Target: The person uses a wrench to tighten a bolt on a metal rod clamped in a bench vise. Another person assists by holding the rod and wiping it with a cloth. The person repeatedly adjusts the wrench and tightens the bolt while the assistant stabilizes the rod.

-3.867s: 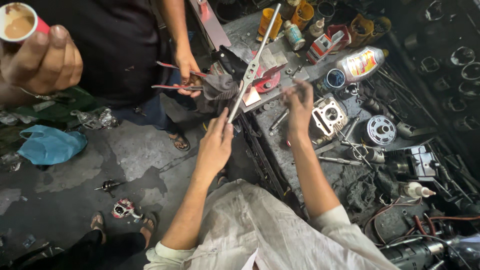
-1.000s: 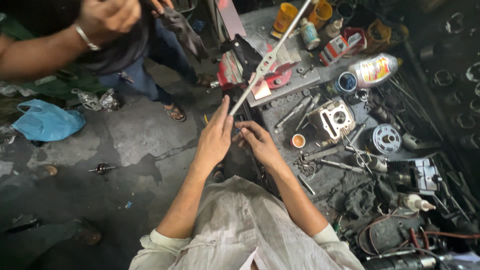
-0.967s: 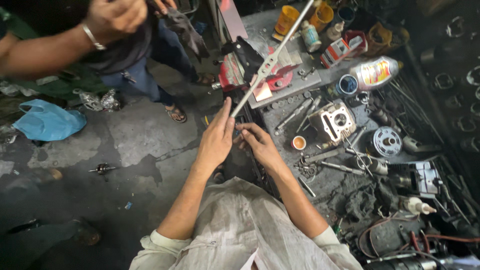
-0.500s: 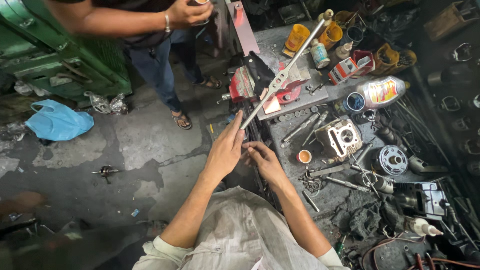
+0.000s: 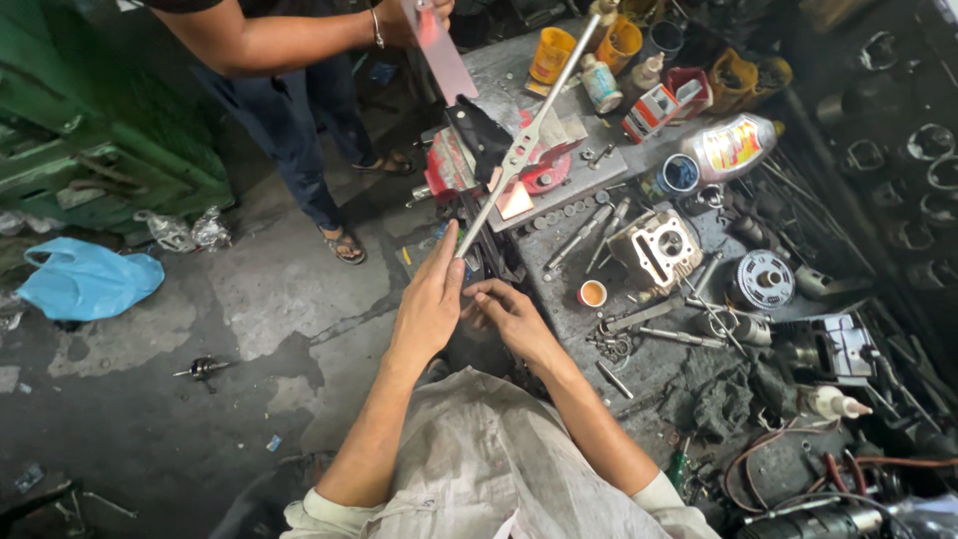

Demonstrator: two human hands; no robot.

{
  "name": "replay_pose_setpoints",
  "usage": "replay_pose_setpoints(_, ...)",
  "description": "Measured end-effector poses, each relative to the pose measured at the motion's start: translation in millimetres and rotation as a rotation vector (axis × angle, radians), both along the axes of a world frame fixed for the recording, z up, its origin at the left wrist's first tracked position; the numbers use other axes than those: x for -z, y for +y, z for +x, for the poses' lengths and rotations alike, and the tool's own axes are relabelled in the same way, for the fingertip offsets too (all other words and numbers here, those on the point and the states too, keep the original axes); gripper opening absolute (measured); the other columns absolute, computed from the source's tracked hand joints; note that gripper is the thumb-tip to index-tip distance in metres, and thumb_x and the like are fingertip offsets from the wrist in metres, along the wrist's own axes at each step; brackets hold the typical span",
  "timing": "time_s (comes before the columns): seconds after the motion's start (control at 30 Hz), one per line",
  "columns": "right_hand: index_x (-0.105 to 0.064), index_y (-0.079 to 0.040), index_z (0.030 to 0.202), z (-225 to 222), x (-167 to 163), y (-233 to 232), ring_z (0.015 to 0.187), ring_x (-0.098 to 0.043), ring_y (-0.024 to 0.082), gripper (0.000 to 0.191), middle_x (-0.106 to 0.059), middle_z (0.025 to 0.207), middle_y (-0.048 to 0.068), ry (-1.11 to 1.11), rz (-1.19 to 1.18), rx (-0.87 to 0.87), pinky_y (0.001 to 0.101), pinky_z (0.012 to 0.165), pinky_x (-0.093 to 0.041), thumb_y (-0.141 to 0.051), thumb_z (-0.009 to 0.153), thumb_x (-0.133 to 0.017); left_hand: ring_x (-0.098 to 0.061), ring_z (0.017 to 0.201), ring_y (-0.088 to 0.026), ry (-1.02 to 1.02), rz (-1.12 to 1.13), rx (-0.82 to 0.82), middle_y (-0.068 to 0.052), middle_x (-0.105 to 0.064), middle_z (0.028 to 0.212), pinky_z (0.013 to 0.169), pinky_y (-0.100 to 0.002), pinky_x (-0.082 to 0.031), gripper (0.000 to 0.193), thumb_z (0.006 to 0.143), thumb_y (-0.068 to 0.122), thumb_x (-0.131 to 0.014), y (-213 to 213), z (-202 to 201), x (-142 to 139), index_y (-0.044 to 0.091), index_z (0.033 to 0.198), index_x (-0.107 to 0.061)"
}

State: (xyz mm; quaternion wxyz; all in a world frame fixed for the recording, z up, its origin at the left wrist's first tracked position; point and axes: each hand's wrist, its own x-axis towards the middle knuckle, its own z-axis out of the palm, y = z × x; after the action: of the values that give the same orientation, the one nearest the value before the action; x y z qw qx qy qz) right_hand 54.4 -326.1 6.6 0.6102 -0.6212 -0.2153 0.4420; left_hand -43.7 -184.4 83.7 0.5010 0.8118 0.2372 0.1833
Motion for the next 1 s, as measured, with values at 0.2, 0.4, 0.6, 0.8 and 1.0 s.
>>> replay_pose_setpoints(0.2,-0.067,-0.002,0.121,-3,-9,0,0.08,-0.062,0.008,0.025,-0.073,0.094,0.003,0.046,-0.01,0.0,0.0247,0.075,-0.053,-0.017,0.106,-0.054,-0.047,0.145,-0.036,0.016,-0.024,0.003,-0.02,-0.049,0.156,0.112,-0.041,-0.041,0.053,0.109,0.037,-0.039,1,-1,1,0.016,0.159,-0.037)
replay_pose_setpoints(0.4,-0.066,-0.003,0.121,-6,-12,-2,0.079,-0.062,0.007,0.025,-0.073,0.094,0.003,0.084,-0.012,0.001,0.0246,0.074,-0.053,-0.018,0.107,-0.053,-0.044,0.147,-0.037,0.002,0.016,0.013,-0.021,-0.047,0.157,0.115,-0.042,-0.039,0.052,0.111,0.036,-0.039,1,-1,2,0.016,0.159,-0.037)
replay_pose_setpoints(0.6,-0.066,-0.003,0.122,-8,-14,-5,0.08,-0.061,0.007,0.025,-0.072,0.096,0.003,0.096,-0.037,-0.003,0.0242,0.074,-0.053,-0.019,0.106,-0.053,-0.045,0.145,-0.037,0.039,0.018,0.021,-0.02,-0.048,0.156,0.114,-0.043,-0.04,0.053,0.11,0.036,-0.038,1,0,0,0.016,0.159,-0.037)
replay_pose_setpoints(0.8,-0.066,-0.003,0.121,-6,-13,-8,0.08,-0.062,0.007,0.025,-0.072,0.096,0.003,0.069,-0.06,0.0,0.0241,0.074,-0.053,-0.019,0.106,-0.053,-0.046,0.145,-0.037,0.014,0.019,0.015,-0.02,-0.049,0.156,0.113,-0.042,-0.041,0.051,0.11,0.034,-0.04,1,0,2,0.015,0.157,-0.039)
replay_pose_setpoints(1.0,-0.066,-0.003,0.121,-7,-8,-8,0.08,-0.062,0.007,0.025,-0.073,0.096,0.003,0.053,-0.05,-0.012,0.0242,0.075,-0.053,-0.018,0.107,-0.052,-0.045,0.146,-0.037,-0.028,0.067,0.029,-0.021,-0.048,0.156,0.116,-0.043,-0.039,0.05,0.111,0.032,-0.04,1,1,7,0.012,0.158,-0.04)
